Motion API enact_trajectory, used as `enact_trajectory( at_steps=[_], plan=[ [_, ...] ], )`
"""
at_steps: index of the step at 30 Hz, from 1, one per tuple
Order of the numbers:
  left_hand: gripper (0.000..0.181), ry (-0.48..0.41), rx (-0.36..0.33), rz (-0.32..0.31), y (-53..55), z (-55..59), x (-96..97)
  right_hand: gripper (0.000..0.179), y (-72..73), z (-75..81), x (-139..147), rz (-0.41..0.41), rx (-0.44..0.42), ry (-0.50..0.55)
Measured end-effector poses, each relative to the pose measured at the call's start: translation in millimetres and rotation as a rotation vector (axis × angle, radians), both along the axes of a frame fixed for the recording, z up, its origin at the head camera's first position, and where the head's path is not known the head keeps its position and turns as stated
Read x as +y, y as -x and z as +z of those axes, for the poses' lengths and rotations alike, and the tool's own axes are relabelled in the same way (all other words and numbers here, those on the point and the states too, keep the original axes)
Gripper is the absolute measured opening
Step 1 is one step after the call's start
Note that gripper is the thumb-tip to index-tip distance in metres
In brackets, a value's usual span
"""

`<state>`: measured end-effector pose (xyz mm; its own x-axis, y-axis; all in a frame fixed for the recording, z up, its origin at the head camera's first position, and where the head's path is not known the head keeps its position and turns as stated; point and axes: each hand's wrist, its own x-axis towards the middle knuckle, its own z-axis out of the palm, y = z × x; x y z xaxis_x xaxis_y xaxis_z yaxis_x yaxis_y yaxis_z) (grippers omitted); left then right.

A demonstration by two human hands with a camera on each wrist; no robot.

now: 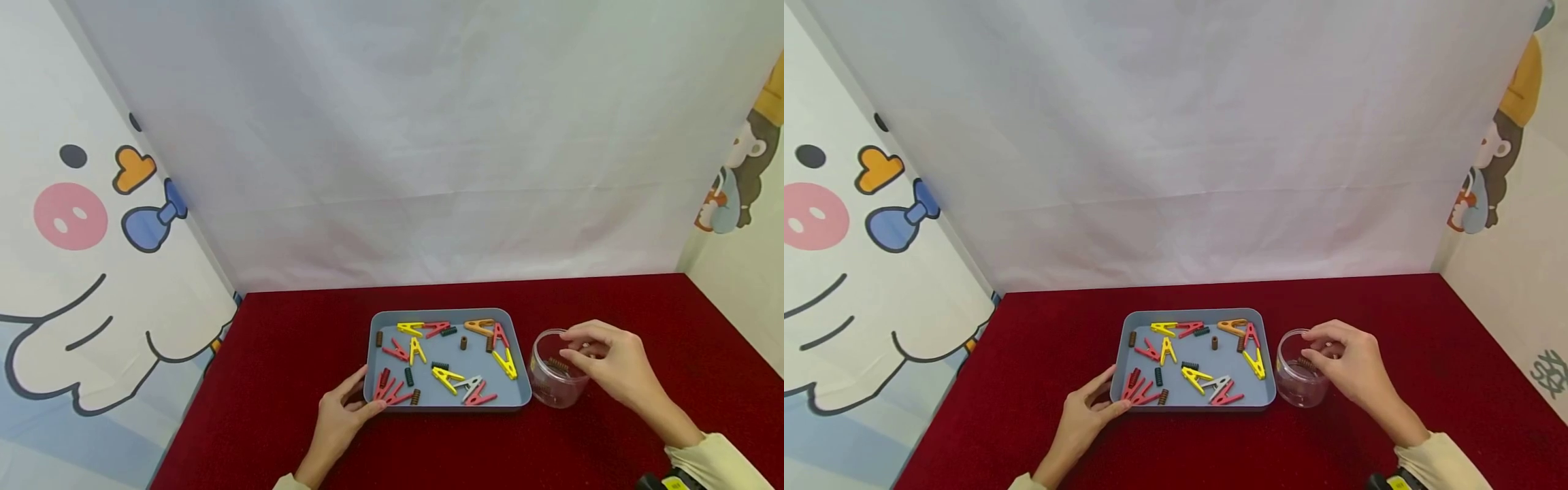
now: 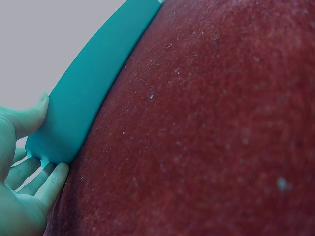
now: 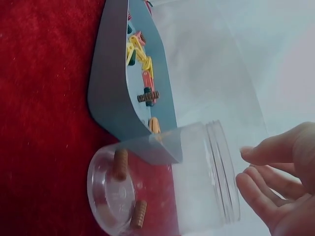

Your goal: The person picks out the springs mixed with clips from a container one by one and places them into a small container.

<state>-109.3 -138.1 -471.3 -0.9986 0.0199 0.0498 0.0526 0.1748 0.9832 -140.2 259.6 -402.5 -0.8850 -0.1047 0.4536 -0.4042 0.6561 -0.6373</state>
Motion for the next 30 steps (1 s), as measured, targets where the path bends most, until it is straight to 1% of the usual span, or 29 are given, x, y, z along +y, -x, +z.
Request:
enact_trajectory(
  at_steps=[5, 11, 15, 16, 17, 20, 23, 24, 25, 30],
  plan=[
    [0.068, 0.005, -0.004, -0.001, 0.3, 0.1, -0.1, 0.025, 2.1, 2.6, -10, 0.021, -0.003, 0.020],
    [0.067, 0.043, -0.021, 0.008, 0.6, -0.2, 0.0, 0.025, 6.8, 2.8, -19, 0.047, -0.007, 0.058],
    [0.067, 0.055, -0.025, 0.013, 1.0, -0.2, -0.2, 0.025, 8.8, 3.4, -23, 0.035, -0.028, 0.051],
    [0.067, 0.058, -0.024, 0.014, 1.0, 0.0, -0.1, 0.025, 9.0, 4.1, -25, 0.034, -0.031, 0.048],
    [0.067, 0.059, -0.021, 0.015, 1.0, 0.1, -0.2, 0.024, 7.6, 7.9, -28, 0.032, -0.033, 0.046],
    [0.068, 0.060, -0.019, 0.017, 0.7, 0.3, -0.3, 0.023, 9.2, 8.9, -34, 0.035, -0.045, 0.050],
    [0.068, 0.050, -0.020, 0.014, 0.5, -0.1, -0.6, 0.022, 11.7, 7.8, -39, 0.041, -0.053, 0.058],
    [0.068, 0.048, -0.020, 0.014, 0.5, -0.2, -0.6, 0.022, 14.3, 4.1, -39, 0.043, -0.058, 0.060],
    [0.068, 0.045, -0.021, 0.013, 0.4, -0.4, -0.6, 0.021, 15.2, 3.4, -40, 0.041, -0.058, 0.057],
    [0.067, 0.048, -0.017, 0.011, 0.5, -1.3, -0.5, 0.022, 17.0, 2.0, -48, 0.028, -0.066, 0.039]
  ],
)
